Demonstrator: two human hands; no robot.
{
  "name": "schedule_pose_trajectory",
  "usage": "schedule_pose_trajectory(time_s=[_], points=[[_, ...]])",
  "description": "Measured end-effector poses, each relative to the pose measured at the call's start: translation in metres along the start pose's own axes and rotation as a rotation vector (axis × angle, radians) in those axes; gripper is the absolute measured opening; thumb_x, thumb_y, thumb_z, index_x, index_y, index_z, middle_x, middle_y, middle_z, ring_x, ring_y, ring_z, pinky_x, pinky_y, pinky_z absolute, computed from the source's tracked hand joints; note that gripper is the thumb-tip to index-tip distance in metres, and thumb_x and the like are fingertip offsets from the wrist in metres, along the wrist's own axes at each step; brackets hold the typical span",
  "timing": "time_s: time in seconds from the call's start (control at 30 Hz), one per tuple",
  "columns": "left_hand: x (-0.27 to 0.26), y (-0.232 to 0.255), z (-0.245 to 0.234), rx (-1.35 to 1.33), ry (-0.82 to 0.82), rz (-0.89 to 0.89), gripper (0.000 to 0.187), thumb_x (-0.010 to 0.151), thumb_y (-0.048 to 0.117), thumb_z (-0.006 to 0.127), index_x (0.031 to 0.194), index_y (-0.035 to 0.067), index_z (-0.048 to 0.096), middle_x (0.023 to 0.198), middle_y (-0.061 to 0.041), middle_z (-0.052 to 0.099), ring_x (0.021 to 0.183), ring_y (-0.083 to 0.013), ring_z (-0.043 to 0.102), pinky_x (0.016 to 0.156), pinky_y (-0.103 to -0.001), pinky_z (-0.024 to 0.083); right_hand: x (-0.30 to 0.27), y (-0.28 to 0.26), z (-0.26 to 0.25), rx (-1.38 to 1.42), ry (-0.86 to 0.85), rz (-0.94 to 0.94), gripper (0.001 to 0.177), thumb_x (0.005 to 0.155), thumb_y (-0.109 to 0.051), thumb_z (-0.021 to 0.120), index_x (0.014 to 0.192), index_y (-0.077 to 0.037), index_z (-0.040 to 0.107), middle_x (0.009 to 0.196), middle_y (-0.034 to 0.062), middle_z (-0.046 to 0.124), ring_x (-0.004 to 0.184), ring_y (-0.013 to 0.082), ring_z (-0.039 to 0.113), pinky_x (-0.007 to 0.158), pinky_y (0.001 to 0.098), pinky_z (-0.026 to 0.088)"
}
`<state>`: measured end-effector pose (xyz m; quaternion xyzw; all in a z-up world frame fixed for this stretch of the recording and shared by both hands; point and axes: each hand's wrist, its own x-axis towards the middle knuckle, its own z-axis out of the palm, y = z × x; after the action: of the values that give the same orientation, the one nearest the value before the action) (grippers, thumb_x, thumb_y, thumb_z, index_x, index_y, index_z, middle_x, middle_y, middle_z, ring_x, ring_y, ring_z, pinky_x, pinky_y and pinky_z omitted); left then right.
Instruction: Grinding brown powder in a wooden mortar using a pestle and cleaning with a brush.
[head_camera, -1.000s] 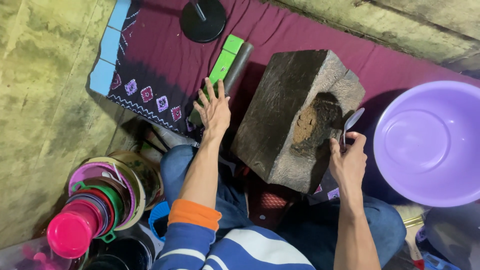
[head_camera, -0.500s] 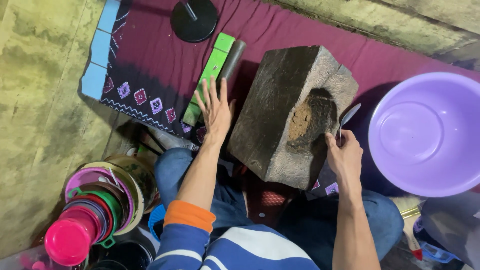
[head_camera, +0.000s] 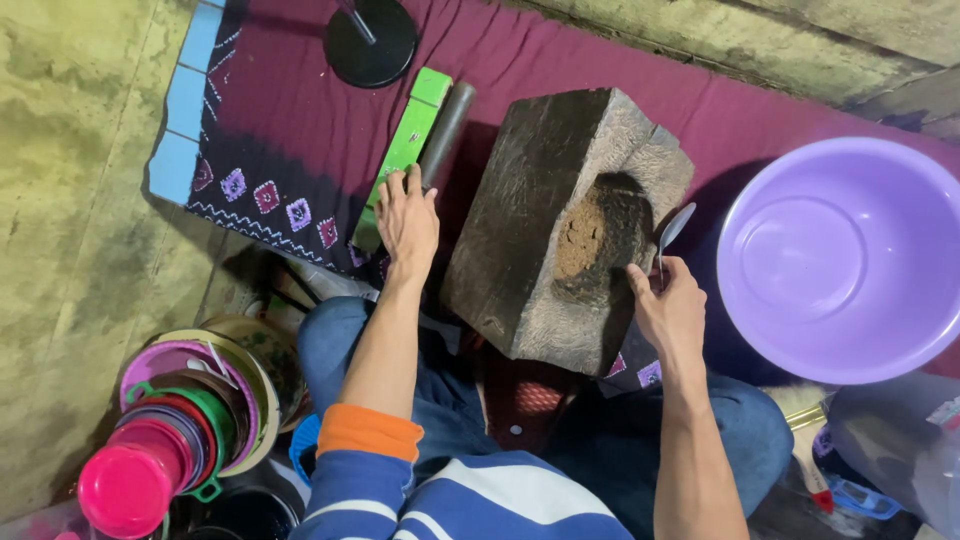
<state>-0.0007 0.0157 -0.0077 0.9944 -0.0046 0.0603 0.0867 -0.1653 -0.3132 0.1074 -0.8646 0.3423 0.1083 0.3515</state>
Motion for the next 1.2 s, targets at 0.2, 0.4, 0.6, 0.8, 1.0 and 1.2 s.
schedule_pose_trajectory(time_s=[0.2, 0.4, 0.6, 0.8, 1.0, 1.2], points=[[0.000, 0.011, -0.010, 0.003, -0.003, -0.121, 0.044, 0.105, 0.032, 0.055, 0.141, 0.008, 0.057, 0.135, -0.011, 0.052, 0.120, -0.0309, 0.052, 0.094, -0.049, 0.052, -0.008, -0.003, -0.006, 0.018, -0.028, 0.005, 0.041, 0.097, -0.044, 0.071, 0.117, -0.008, 0.070, 0.091, 0.0181, 0.074, 0.097, 0.0452, 0.072, 0.083, 0.0571, 0.054], [0.005, 0.017, -0.009, 0.026, -0.128, -0.221, 0.056, 0.104, 0.046, 0.051, 0.151, 0.015, 0.050, 0.151, -0.009, 0.041, 0.137, -0.0333, 0.043, 0.103, -0.054, 0.048, 0.000, 0.013, -0.002, 0.000, -0.043, 0.010, 0.043, 0.096, -0.047, 0.070, 0.120, -0.011, 0.069, 0.092, 0.0155, 0.075, 0.098, 0.0441, 0.072, 0.083, 0.0576, 0.055], [0.006, 0.024, -0.021, 0.034, -0.199, -0.283, 0.066, 0.109, 0.049, 0.047, 0.163, 0.015, 0.031, 0.168, -0.015, 0.022, 0.155, -0.0404, 0.021, 0.123, -0.060, 0.021, -0.008, 0.005, -0.009, -0.042, -0.079, 0.001, 0.049, 0.098, -0.048, 0.066, 0.130, -0.011, 0.066, 0.105, 0.0207, 0.075, 0.105, 0.0485, 0.070, 0.087, 0.0612, 0.054], [0.013, 0.017, -0.017, -0.061, -0.266, -0.411, 0.070, 0.110, 0.057, 0.032, 0.168, 0.018, 0.018, 0.174, -0.014, 0.009, 0.160, -0.0395, 0.006, 0.129, -0.059, 0.002, -0.022, 0.001, -0.015, -0.040, -0.062, 0.025, 0.052, 0.096, -0.049, 0.067, 0.132, -0.012, 0.065, 0.112, 0.0237, 0.074, 0.108, 0.0492, 0.069, 0.091, 0.0634, 0.052], [0.019, 0.020, -0.019, -0.098, -0.248, -0.490, 0.075, 0.108, 0.057, 0.039, 0.168, 0.019, 0.016, 0.173, -0.018, 0.005, 0.160, -0.0412, 0.004, 0.129, -0.061, 0.005, -0.030, -0.006, -0.024, -0.044, -0.057, 0.029, 0.053, 0.095, -0.048, 0.068, 0.132, -0.011, 0.065, 0.109, 0.0256, 0.074, 0.106, 0.0524, 0.068, 0.090, 0.0640, 0.052], [0.031, 0.021, -0.033, -0.215, -0.217, -0.430, 0.091, 0.100, 0.053, 0.063, 0.168, 0.019, 0.014, 0.172, -0.021, 0.003, 0.159, -0.0442, 0.008, 0.127, -0.063, 0.017, -0.029, -0.004, -0.029, -0.030, -0.040, -0.001, 0.051, 0.095, -0.047, 0.069, 0.132, -0.012, 0.064, 0.107, 0.0242, 0.074, 0.104, 0.0523, 0.069, 0.089, 0.0643, 0.053]])
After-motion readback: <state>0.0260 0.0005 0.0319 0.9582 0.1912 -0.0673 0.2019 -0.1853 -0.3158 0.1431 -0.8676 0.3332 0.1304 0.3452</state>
